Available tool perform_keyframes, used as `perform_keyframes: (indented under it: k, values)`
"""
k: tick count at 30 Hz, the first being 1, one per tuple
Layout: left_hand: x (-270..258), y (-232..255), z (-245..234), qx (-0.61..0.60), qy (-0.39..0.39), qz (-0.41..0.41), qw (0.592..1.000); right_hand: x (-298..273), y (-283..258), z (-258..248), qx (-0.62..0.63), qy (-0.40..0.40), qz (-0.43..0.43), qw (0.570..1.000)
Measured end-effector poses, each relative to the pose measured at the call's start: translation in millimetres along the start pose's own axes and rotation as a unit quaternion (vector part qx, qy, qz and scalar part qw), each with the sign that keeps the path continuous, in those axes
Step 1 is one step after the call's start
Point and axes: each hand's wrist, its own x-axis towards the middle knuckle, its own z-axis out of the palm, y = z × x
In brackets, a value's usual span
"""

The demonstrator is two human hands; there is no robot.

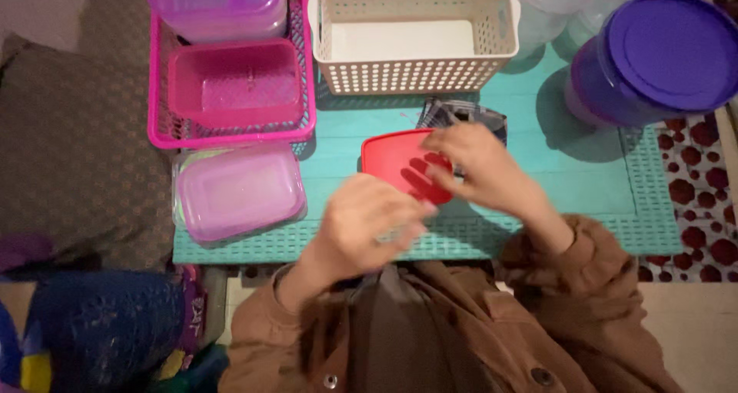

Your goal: The person wipes the inside and outside of several plastic food containers with a cloth, then places them into a pink basket. The person handles purple, pink, and red containers, using a striped cloth to clean each one before stacking them.

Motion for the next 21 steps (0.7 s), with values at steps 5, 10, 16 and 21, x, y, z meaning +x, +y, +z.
perform_keyframes:
  k: [5,10,16,21]
  values:
    - [-22.8,-60.5,28.5,0.037,0.026,-0.259,0.965,2.3,-1.4,45.1,-0.079,0.002,-0.037,0.996]
    - [-49.3,-106.3,52.3,-0.029,-0.109,-0.287,0.951,16.1,14.2,67.2,-0.103,-0.041,-0.023,0.994]
    - [-66.9,-111.3,57.7,-0.128,-0.126,-0.311,0.933,19.7,8.8,61.8,-0.102,-0.055,-0.012,0.993]
    - [-72.5,-118.4,63.3,-0.124,-0.115,-0.306,0.937,21.9,2.1,61.3,-0.106,-0.048,-0.016,0.993]
